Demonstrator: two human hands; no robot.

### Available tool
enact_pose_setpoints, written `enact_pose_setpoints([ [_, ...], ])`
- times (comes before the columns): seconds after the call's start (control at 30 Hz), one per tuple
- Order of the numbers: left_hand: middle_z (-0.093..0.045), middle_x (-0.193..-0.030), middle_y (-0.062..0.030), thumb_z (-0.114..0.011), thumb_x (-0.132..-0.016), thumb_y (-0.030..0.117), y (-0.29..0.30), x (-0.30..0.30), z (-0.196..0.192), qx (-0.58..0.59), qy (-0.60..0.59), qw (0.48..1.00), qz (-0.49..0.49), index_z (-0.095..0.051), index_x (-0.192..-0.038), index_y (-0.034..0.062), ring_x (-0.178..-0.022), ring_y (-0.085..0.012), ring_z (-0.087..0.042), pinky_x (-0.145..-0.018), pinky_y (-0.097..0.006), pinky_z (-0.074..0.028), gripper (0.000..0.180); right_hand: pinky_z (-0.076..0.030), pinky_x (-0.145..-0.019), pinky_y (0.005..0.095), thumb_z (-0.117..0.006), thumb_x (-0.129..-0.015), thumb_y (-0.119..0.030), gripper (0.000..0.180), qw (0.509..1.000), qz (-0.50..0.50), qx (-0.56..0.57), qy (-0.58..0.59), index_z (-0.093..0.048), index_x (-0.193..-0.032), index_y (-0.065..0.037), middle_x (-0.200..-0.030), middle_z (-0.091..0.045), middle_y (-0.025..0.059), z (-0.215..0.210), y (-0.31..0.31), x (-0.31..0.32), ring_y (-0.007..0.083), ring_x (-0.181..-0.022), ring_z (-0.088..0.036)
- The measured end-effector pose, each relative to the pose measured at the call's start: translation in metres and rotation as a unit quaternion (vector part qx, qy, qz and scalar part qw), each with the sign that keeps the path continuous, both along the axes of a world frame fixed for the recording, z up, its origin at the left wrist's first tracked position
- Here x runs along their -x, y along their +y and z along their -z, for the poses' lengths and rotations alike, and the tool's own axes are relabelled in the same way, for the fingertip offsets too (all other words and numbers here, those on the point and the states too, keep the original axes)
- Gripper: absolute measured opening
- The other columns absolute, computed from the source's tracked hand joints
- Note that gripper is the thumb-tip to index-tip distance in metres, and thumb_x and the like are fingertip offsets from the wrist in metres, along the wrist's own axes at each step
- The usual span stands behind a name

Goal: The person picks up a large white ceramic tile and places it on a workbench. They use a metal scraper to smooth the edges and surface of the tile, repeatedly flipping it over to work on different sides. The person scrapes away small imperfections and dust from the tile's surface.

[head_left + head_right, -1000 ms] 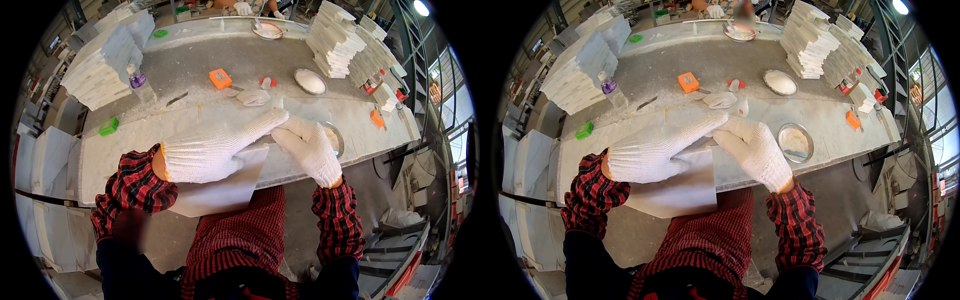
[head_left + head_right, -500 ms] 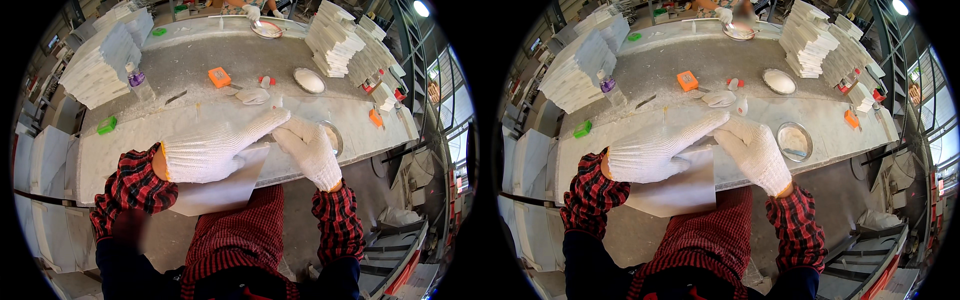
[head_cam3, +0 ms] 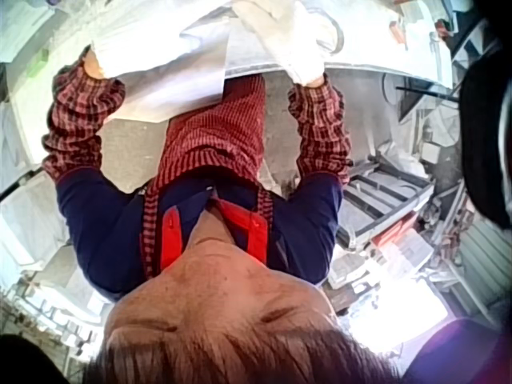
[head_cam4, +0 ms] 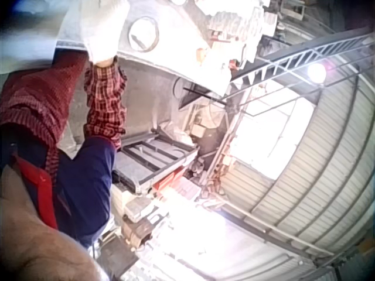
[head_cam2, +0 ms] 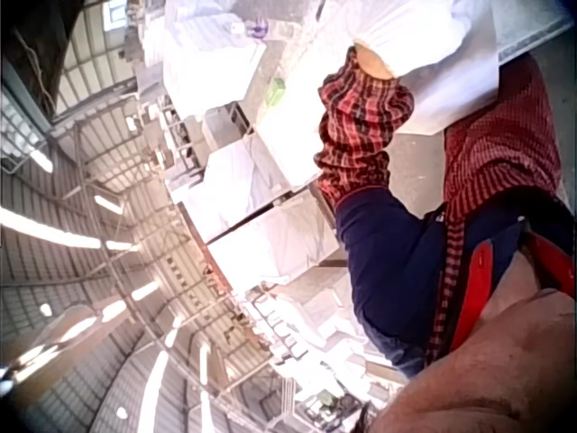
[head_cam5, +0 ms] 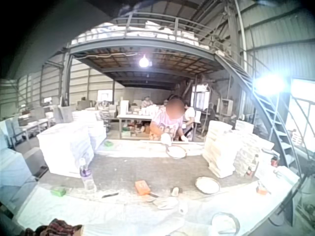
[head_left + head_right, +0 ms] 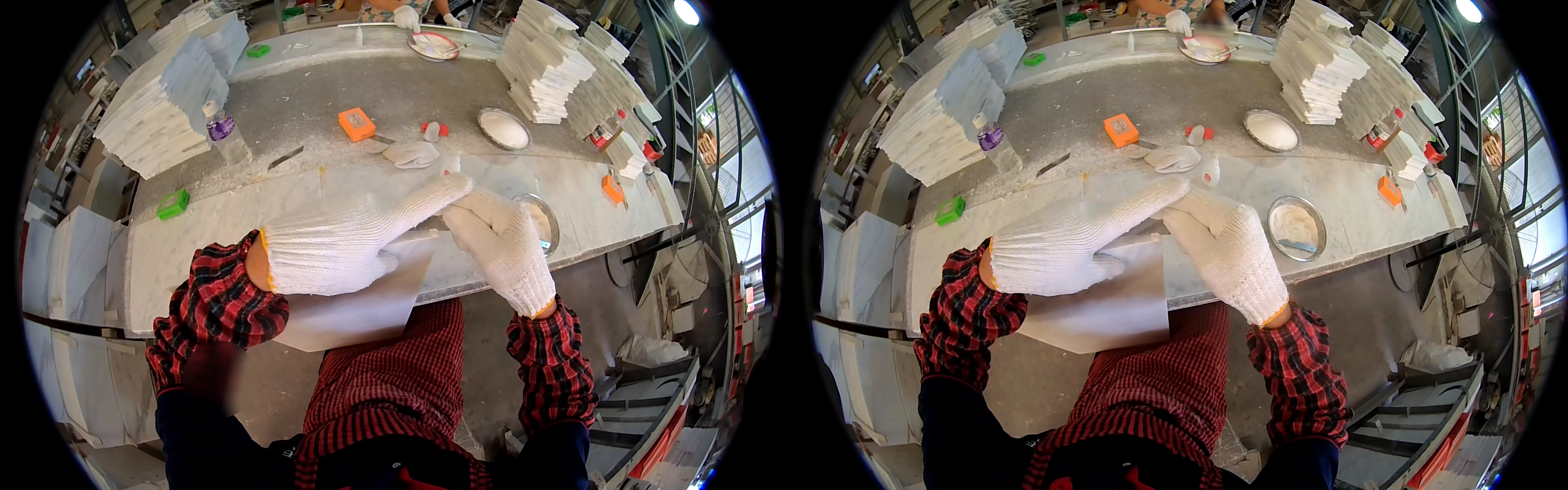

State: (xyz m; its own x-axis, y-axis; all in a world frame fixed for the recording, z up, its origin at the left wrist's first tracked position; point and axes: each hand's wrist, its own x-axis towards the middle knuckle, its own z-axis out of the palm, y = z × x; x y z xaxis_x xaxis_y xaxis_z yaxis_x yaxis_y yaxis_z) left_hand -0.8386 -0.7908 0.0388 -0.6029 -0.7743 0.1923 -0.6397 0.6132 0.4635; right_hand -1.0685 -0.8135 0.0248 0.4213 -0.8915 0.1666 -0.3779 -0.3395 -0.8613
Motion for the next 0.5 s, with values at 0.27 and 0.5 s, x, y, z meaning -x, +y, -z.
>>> enact_pose_setpoints([
  [0.27,-0.041,-0.159,-0.0122,-0.067,-0.080,-0.014,-0.001,-0.007,0.010,-0.121,-0.012,0.992,-0.027,-0.032,-0.162,0.0222,-0.140,-0.0280,-0.050,-0.109,-0.036,-0.051,0.096,-0.051,-0.073,0.0319,-0.058,-0.100,-0.013,0.025,0.999,-0.024,-0.010,0.020,-0.070,-0.118,-0.001,-0.088,-0.069,0.0142,0.000,-0.003,0.003,0.0188,-0.074,-0.061],
  [0.5,-0.052,-0.144,-0.0161,-0.070,-0.082,0.002,0.002,-0.013,0.015,-0.091,-0.068,0.993,-0.035,-0.040,-0.157,0.0179,-0.127,-0.0343,-0.055,-0.104,-0.041,-0.050,0.083,-0.052,-0.073,0.0354,-0.058,-0.097,-0.012,0.024,0.996,-0.069,0.039,0.044,-0.071,-0.114,-0.001,-0.089,-0.070,0.0158,0.001,-0.009,0.004,0.0243,-0.075,-0.064],
])
